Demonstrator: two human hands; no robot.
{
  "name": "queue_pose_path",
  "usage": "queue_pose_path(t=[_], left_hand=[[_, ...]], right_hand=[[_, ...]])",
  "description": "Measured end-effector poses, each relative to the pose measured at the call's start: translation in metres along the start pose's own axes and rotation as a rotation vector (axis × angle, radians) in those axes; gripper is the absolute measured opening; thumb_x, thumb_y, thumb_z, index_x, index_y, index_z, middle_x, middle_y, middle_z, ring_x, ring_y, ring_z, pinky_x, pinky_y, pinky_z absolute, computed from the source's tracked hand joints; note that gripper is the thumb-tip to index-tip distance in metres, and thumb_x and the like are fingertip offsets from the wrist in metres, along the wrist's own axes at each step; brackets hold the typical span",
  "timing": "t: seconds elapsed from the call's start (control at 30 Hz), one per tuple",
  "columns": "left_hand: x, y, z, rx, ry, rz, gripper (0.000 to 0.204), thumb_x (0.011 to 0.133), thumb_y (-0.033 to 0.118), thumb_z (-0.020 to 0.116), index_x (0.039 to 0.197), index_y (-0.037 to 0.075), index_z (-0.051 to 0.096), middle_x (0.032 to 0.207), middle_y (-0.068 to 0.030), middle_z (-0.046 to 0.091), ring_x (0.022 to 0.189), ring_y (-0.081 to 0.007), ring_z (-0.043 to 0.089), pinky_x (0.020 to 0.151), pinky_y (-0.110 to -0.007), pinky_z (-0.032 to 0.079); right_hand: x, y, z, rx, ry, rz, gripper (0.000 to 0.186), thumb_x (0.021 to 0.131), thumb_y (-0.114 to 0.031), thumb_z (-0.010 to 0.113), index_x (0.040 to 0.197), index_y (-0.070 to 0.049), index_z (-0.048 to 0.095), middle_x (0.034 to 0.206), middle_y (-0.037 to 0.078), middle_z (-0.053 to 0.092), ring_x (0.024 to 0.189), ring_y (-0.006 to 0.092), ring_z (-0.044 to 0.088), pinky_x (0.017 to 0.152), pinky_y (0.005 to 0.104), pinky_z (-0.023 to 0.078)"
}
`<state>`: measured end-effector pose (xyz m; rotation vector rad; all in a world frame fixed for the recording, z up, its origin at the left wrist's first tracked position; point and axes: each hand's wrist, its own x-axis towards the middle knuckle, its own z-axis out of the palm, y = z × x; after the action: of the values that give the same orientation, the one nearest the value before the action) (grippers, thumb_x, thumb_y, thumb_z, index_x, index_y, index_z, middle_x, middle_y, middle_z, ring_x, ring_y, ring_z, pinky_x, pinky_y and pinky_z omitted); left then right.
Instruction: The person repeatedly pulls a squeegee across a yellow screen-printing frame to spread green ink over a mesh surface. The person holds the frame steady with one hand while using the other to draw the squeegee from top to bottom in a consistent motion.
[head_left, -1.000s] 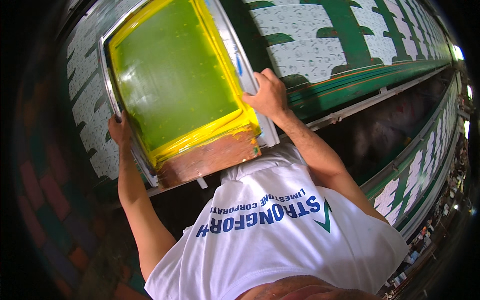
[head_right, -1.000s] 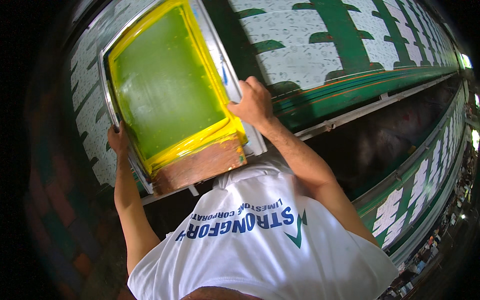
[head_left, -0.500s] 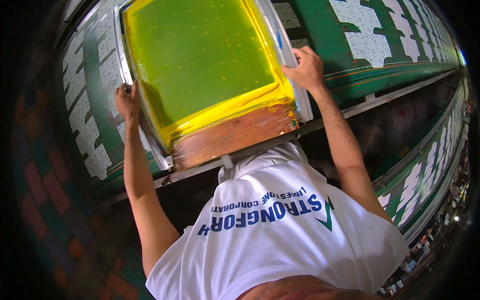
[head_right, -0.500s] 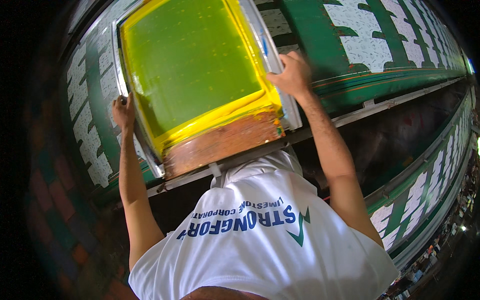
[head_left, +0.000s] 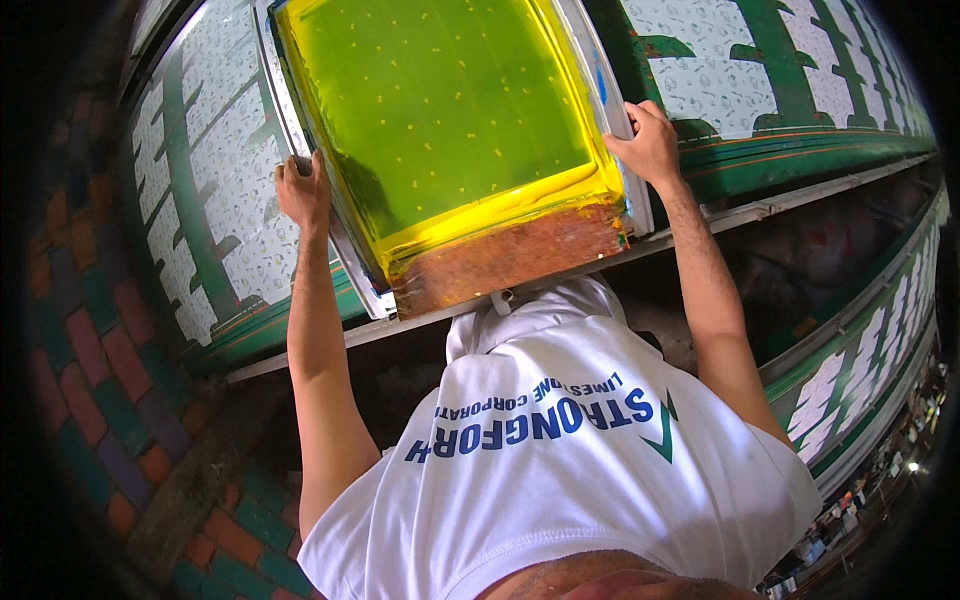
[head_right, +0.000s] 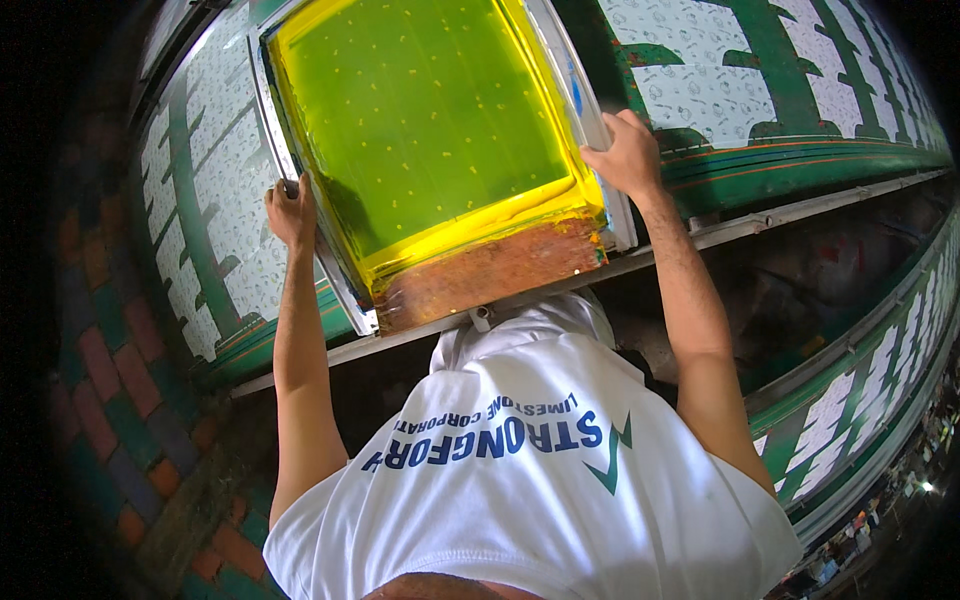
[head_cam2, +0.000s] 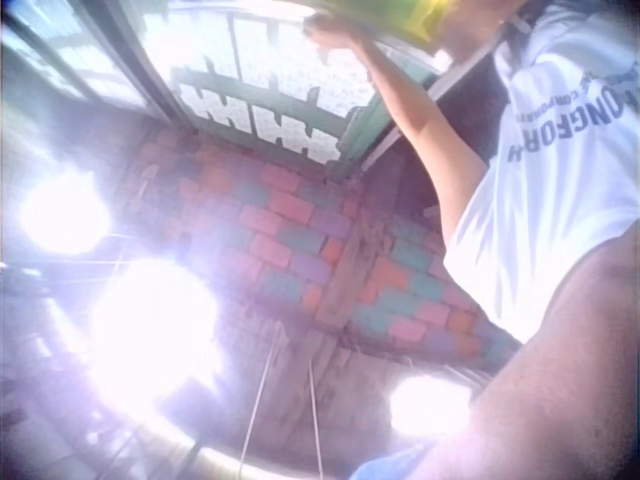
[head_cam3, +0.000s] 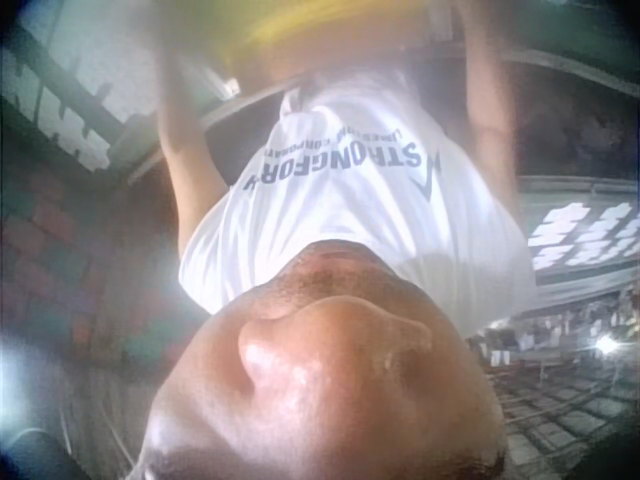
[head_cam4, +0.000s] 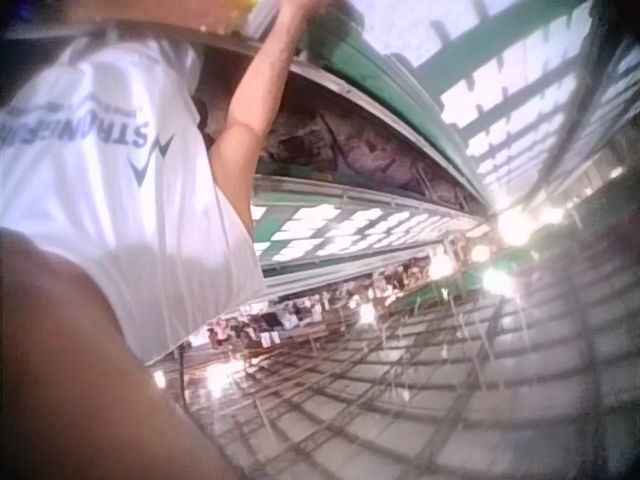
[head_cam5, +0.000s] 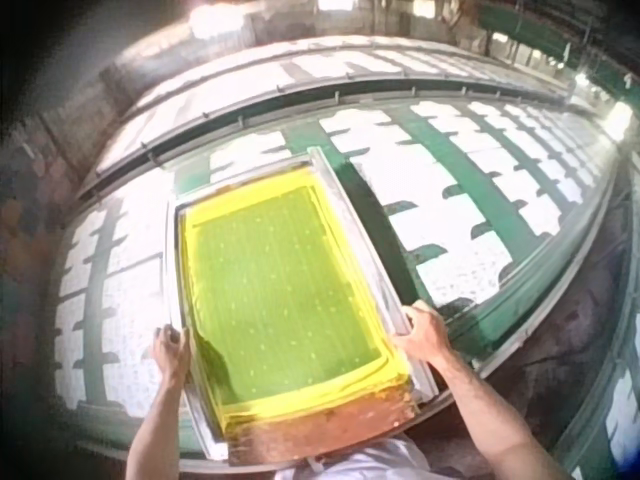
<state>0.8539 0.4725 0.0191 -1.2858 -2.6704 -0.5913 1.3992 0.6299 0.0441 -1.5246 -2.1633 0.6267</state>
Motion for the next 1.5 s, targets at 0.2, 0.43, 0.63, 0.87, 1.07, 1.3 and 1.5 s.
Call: queue_pose_path(t=[0.2, 0.43, 0.63, 0.87, 1.07, 1.3, 1.5], left_hand=[[-0.003, 0.001, 0.004, 0.017, 0.017, -0.007, 0.043, 0.089, 0.049, 0.076, 0.089, 0.006, 0.07, 0.097, -0.0121, 0.065, 0.09, -0.0369, 0.066, 0.081, -0.049, 0.052], [-0.008, -0.003, 0.02, 0.017, -0.001, -0.022, 0.052, 0.089, 0.053, 0.075, 0.103, 0.003, 0.073, 0.105, -0.0152, 0.067, 0.099, -0.0396, 0.067, 0.085, -0.051, 0.053], [-0.01, -0.006, 0.025, 0.003, 0.058, -0.027, 0.056, 0.09, 0.059, 0.073, 0.105, 0.004, 0.075, 0.106, -0.0166, 0.068, 0.099, -0.0397, 0.068, 0.084, -0.051, 0.054], [-0.01, -0.005, 0.025, -0.099, 0.083, -0.054, 0.05, 0.101, 0.055, 0.058, 0.095, 0.007, 0.073, 0.101, -0.015, 0.067, 0.096, -0.0394, 0.068, 0.08, -0.051, 0.055], [-0.011, -0.004, 0.027, -0.139, 0.118, -0.077, 0.041, 0.104, 0.043, 0.056, 0.095, 0.008, 0.073, 0.101, -0.0137, 0.067, 0.094, -0.0397, 0.068, 0.077, -0.054, 0.056], [-0.011, -0.007, 0.027, -0.184, 0.104, -0.085, 0.026, 0.101, 0.027, 0.058, 0.093, 0.006, 0.071, 0.1, -0.0149, 0.067, 0.094, -0.0397, 0.067, 0.077, -0.054, 0.057], [-0.012, -0.003, 0.019, -0.183, 0.066, -0.087, 0.013, 0.098, 0.018, 0.059, 0.093, 0.008, 0.065, 0.102, -0.0137, 0.065, 0.097, -0.0399, 0.065, 0.077, -0.053, 0.056]], right_hand=[[-0.002, 0.008, 0.008, 0.008, -0.042, 0.033, 0.054, 0.08, -0.032, 0.084, 0.122, -0.001, 0.072, 0.108, 0.017, 0.067, 0.102, 0.0363, 0.069, 0.089, 0.045, 0.057], [-0.031, -0.028, -0.004, -0.162, 0.049, -0.187, 0.069, 0.087, -0.032, 0.087, 0.141, 0.003, 0.062, 0.127, 0.019, 0.063, 0.116, 0.0371, 0.065, 0.099, 0.0454, 0.054], [-0.114, -0.131, 0.013, 0.129, -0.592, -0.681, 0.061, 0.084, -0.036, 0.086, 0.134, -0.007, 0.067, 0.13, 0.014, 0.065, 0.125, 0.0332, 0.061, 0.107, 0.0454, 0.051], [-0.111, -0.166, 0.029, -0.155, -0.627, -0.764, 0.054, 0.084, -0.006, 0.066, 0.138, -0.003, 0.063, 0.13, 0.015, 0.065, 0.123, 0.0321, 0.063, 0.106, 0.0442, 0.052], [-0.111, -0.184, 0.051, -0.303, -0.399, -0.592, 0.049, 0.079, -0.001, 0.068, 0.128, -0.005, 0.069, 0.117, 0.009, 0.071, 0.109, 0.0293, 0.069, 0.094, 0.0414, 0.058], [-0.105, -0.181, 0.085, -0.381, -0.227, -0.551, 0.055, 0.069, 0.0, 0.078, 0.123, -0.01, 0.074, 0.118, 0.004, 0.072, 0.11, 0.0268, 0.07, 0.091, 0.0403, 0.06], [0.016, -0.204, 0.117, -0.351, -0.214, -0.471, 0.04, 0.075, -0.003, 0.076, 0.114, -0.012, 0.076, 0.11, 0.008, 0.075, 0.106, 0.0314, 0.071, 0.09, 0.0444, 0.06]])
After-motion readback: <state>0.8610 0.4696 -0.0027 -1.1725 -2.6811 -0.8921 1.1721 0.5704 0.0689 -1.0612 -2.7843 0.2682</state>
